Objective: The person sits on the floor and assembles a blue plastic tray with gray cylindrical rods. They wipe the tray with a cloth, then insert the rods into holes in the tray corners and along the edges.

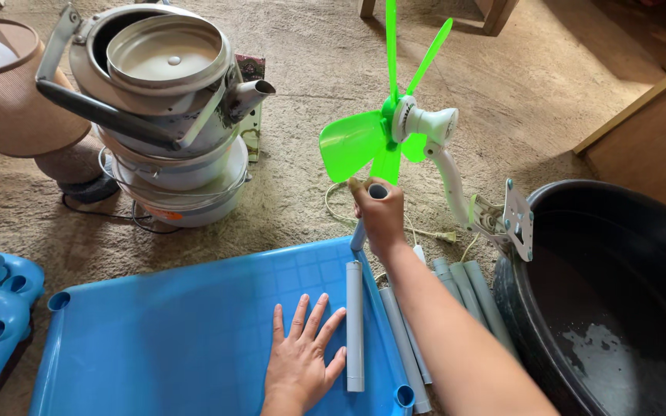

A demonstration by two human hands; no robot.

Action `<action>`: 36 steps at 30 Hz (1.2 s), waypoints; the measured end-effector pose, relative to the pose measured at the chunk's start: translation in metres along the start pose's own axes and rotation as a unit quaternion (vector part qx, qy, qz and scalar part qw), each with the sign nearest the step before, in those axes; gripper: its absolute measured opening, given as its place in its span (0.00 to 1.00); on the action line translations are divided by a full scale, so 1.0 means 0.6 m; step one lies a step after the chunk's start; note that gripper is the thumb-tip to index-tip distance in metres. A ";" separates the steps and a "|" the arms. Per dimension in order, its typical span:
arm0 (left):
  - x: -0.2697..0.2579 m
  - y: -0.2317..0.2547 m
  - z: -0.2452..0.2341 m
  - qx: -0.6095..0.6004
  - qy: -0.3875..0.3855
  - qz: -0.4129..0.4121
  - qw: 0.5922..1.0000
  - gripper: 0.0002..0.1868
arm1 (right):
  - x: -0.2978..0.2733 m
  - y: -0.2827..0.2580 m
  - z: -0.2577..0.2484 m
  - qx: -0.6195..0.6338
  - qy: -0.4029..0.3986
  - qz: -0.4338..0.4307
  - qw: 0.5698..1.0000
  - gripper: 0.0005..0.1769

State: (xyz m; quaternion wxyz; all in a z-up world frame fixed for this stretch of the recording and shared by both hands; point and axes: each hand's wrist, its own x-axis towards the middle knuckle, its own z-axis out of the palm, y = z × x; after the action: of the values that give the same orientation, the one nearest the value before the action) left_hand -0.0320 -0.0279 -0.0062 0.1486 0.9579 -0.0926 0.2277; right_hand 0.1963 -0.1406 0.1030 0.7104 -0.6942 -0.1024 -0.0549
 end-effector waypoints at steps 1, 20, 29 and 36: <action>0.001 -0.002 0.000 -0.001 -0.002 0.000 1.000 0.34 | 0.001 0.000 0.009 -0.016 0.025 -0.001 1.000 0.22; 0.028 0.006 -0.029 0.032 0.085 -0.123 0.988 0.34 | 0.004 -0.037 -0.015 -0.856 -0.297 -0.407 0.115 0.08; 0.061 0.008 -0.048 0.078 -0.232 -0.305 0.920 0.38 | 0.051 0.024 0.015 -0.897 -0.379 -0.189 0.129 0.07; 0.050 0.003 -0.029 0.066 -0.059 -0.271 0.959 0.36 | 0.066 -0.022 0.078 -0.877 -0.446 0.105 0.146 0.09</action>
State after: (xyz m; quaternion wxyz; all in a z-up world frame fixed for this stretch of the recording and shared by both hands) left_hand -0.0132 -0.0274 0.0233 0.1356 0.9664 0.1770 0.1278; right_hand 0.2286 -0.0917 0.1251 -0.5449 -0.7595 -0.2103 0.2863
